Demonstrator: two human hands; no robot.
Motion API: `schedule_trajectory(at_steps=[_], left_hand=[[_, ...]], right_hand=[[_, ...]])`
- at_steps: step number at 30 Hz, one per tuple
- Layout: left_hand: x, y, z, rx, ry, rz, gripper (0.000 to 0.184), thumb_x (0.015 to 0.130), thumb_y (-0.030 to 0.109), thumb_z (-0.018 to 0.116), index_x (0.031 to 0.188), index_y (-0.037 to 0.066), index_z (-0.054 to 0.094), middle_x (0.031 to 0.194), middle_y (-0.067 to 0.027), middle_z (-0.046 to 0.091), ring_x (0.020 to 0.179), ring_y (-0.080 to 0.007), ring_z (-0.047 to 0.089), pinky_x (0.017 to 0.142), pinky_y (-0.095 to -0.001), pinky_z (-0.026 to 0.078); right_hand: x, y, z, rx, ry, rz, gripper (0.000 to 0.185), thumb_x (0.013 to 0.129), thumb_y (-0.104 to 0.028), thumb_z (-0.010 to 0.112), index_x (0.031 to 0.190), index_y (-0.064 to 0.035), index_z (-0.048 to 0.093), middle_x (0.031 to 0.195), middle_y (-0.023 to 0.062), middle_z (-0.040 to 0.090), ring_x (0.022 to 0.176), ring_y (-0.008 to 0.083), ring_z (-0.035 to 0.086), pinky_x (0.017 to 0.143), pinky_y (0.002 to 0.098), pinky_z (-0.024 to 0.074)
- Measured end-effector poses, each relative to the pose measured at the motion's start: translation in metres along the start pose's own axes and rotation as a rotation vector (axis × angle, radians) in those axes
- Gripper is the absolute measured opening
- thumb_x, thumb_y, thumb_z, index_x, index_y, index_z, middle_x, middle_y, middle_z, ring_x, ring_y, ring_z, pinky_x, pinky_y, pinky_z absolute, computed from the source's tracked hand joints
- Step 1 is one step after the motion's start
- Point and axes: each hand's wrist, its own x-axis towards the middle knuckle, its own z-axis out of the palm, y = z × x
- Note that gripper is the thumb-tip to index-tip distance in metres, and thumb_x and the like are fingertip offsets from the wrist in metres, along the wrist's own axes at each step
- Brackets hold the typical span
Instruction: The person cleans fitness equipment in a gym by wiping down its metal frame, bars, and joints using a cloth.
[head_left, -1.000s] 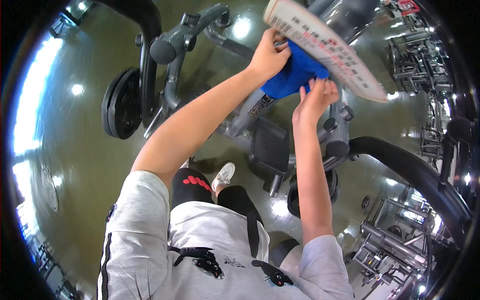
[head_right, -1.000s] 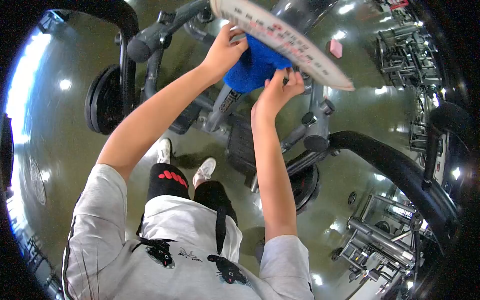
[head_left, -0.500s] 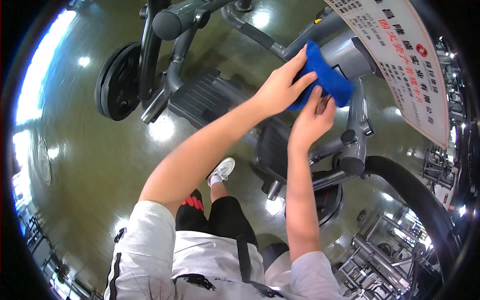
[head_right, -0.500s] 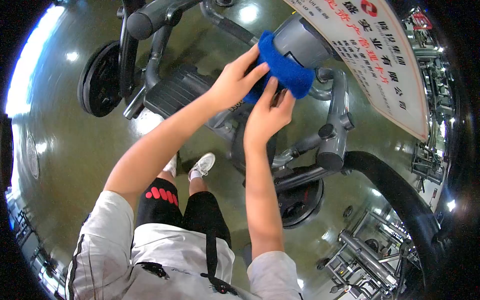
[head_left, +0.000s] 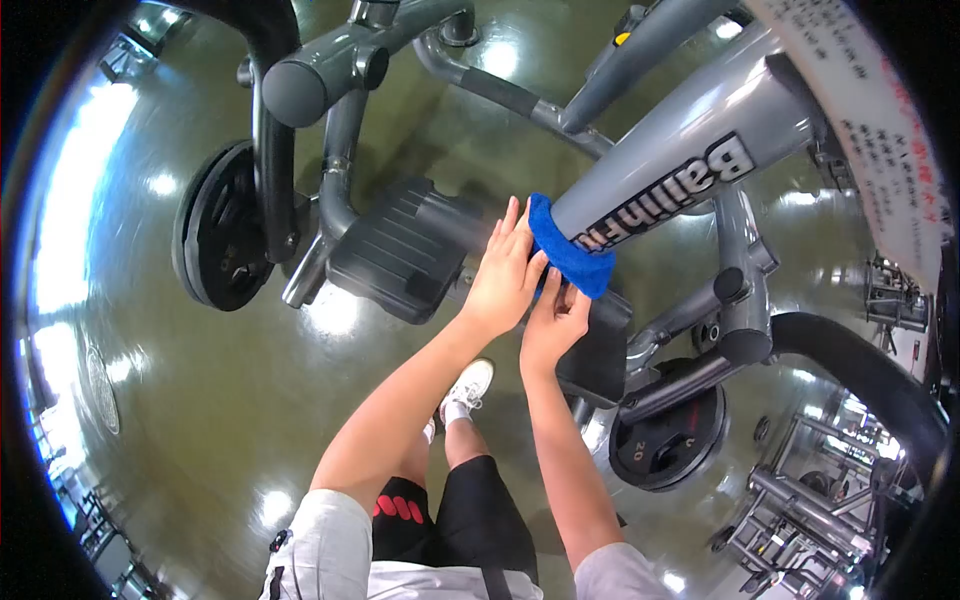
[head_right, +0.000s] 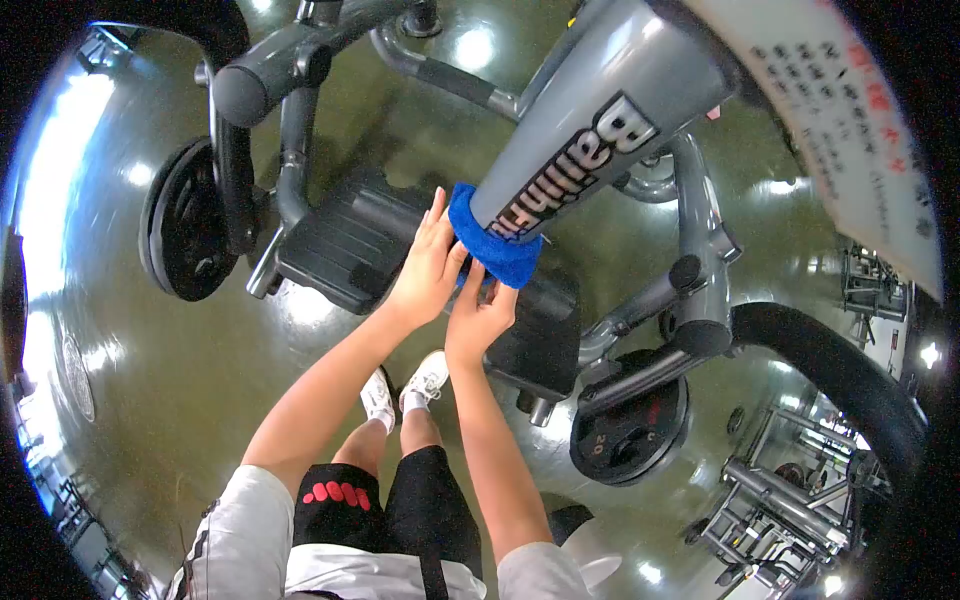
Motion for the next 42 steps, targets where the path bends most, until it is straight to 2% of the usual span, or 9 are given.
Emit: schedule_trajectory(at_steps=[7,15,18,19,23,28,31,36,42], left_hand=[[0.001,0.033,-0.013,-0.017,0.349,-0.081,0.022,0.078,0.006,0.062,0.1,0.003,0.065,0.106,-0.0123,0.054,0.1,-0.0307,0.048,0.088,-0.0401,0.038],[0.081,0.115,-0.046,-0.448,0.348,0.222,0.035,0.089,0.015,0.052,0.121,0.0,0.051,0.122,-0.0173,0.049,0.112,-0.0297,0.047,0.097,-0.034,0.034],[0.103,0.137,-0.056,-0.802,0.073,0.249,0.055,0.093,0.022,0.05,0.134,-0.007,0.028,0.136,-0.0214,0.036,0.127,-0.0344,0.033,0.105,-0.0384,0.025],[0.098,0.148,-0.054,-0.879,0.105,0.163,0.048,0.096,0.02,0.046,0.138,0.002,0.031,0.126,-0.0056,0.048,0.11,-0.0086,0.045,0.095,-0.0236,0.035],[0.098,0.139,-0.042,-0.699,0.097,0.317,0.06,0.096,0.019,0.045,0.143,0.004,0.011,0.128,-0.0111,0.045,0.112,-0.016,0.047,0.094,-0.0276,0.039],[0.102,0.113,-0.023,-0.205,0.338,0.414,0.075,0.09,0.03,0.053,0.14,-0.007,0.011,0.144,-0.0278,0.02,0.133,-0.0418,0.022,0.108,-0.0443,0.021],[0.093,0.101,-0.015,-0.044,0.38,0.418,0.082,0.086,0.031,0.056,0.141,-0.006,0.007,0.144,-0.0288,0.016,0.132,-0.0437,0.022,0.108,-0.0457,0.021],[0.072,0.078,-0.003,-0.066,0.306,0.314,0.083,0.083,0.021,0.059,0.141,-0.007,0.005,0.143,-0.0313,0.016,0.131,-0.0463,0.023,0.107,-0.0473,0.023],[0.039,0.032,0.017,-0.07,0.239,0.254,0.085,0.085,0.027,0.058,0.141,-0.005,0.002,0.141,-0.0312,0.019,0.129,-0.0441,0.027,0.105,-0.0469,0.024]], right_hand=[[0.017,-0.021,-0.014,0.116,0.053,-0.093,0.019,0.086,-0.005,0.06,0.102,0.0054,0.058,0.088,0.0098,0.064,0.076,0.0101,0.055,0.068,0.0276,0.0467],[0.106,-0.136,-0.026,0.069,0.22,-0.458,0.017,0.085,-0.013,0.061,0.093,0.0014,0.057,0.075,0.0128,0.06,0.061,0.0179,0.053,0.061,0.0307,0.044],[0.12,-0.174,-0.028,0.247,0.211,-0.38,0.021,0.09,-0.017,0.055,0.074,-0.0038,0.052,0.063,-0.0088,0.037,0.058,0.0004,0.031,0.051,0.0189,0.0246],[0.125,-0.178,-0.03,0.254,0.181,-0.386,0.019,0.091,-0.018,0.054,0.079,-0.0029,0.054,0.062,-0.008,0.038,0.059,0.0011,0.032,0.052,0.0198,0.0268],[0.126,-0.169,-0.019,0.361,0.071,-0.452,0.036,0.093,-0.023,0.048,0.119,0.0011,0.043,0.106,0.0089,0.052,0.094,0.0124,0.048,0.083,0.0257,0.0379],[0.144,-0.126,0.01,0.704,0.118,-0.734,0.044,0.092,-0.018,0.045,0.129,0.0036,0.031,0.118,0.0147,0.042,0.107,0.022,0.041,0.095,0.0381,0.0294],[0.117,-0.134,-0.014,0.687,-0.132,-0.193,0.051,0.094,-0.02,0.043,0.136,0.0001,0.022,0.118,0.0085,0.041,0.106,0.0171,0.041,0.093,0.0337,0.0322],[0.094,-0.095,-0.012,0.772,-0.204,-0.037,0.051,0.097,-0.019,0.038,0.142,-0.0149,0.014,0.106,-0.0018,0.043,0.059,-0.0001,0.03,0.047,0.014,0.0285],[0.061,-0.041,-0.005,0.658,-0.252,0.095,0.056,0.098,-0.02,0.038,0.143,-0.0119,0.006,0.112,0.0035,0.042,0.07,0.0059,0.039,0.059,0.0199,0.0373]])
